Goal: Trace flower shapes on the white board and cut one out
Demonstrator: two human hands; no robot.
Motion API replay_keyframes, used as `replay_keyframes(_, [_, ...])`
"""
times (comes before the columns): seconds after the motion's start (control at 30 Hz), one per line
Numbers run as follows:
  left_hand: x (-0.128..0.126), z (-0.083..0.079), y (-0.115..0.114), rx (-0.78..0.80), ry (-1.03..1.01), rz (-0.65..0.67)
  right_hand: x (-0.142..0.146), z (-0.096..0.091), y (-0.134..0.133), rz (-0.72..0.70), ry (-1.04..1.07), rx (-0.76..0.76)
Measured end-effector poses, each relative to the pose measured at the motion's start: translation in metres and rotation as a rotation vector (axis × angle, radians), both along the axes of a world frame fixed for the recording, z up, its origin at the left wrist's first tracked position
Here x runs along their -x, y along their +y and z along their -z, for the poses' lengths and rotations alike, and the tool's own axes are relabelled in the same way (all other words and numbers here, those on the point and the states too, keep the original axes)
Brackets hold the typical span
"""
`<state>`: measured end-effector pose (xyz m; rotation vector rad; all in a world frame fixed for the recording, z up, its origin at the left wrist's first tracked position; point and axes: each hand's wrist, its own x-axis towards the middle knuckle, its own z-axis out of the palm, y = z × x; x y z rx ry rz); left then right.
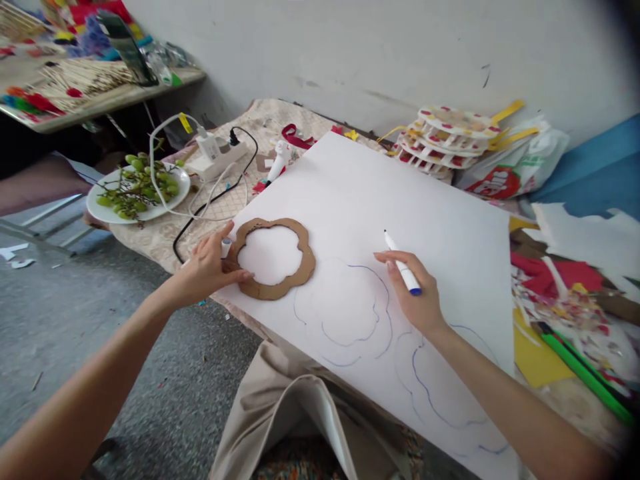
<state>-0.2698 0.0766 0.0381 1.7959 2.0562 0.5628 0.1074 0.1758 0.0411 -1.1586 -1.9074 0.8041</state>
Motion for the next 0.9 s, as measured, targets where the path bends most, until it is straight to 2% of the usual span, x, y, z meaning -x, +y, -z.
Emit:
replay_keyframes(0.13, [-0.005, 0.010, -0.006, -0.048, -0.006, -0.043, -0.016, 0.013, 0.004, -0.074, -0.401, -0.165])
replay_keyframes(0.23, [-0.018, 0.016, -0.011, -0.085, 0.020, 0.014, -0.030, 0.020, 0.006, -0.093, -0.530, -0.242])
replay_keyframes(0.4, [-0.045, 0.026, -0.023, -0.126, 0.029, 0.018, -0.052, 0.019, 0.004, -0.082, -0.601, -0.278])
replay_keyframes(0.47, [-0.054, 0.024, -0.027, -0.141, 0.039, 0.014, -0.058, 0.020, 0.003, -0.092, -0.630, -0.293])
replay_keyframes(0.53, [-0.063, 0.018, -0.028, -0.157, 0.069, 0.064, -0.062, 0.022, 0.003, -0.107, -0.654, -0.306])
replay_keyframes(0.7, [-0.079, 0.002, -0.017, -0.116, 0.149, 0.257, -0.062, 0.027, 0.003, -0.121, -0.687, -0.341])
replay_keyframes(0.9, [-0.078, 0.003, -0.003, -0.049, 0.120, 0.314, -0.063, 0.030, 0.001, -0.137, -0.719, -0.382])
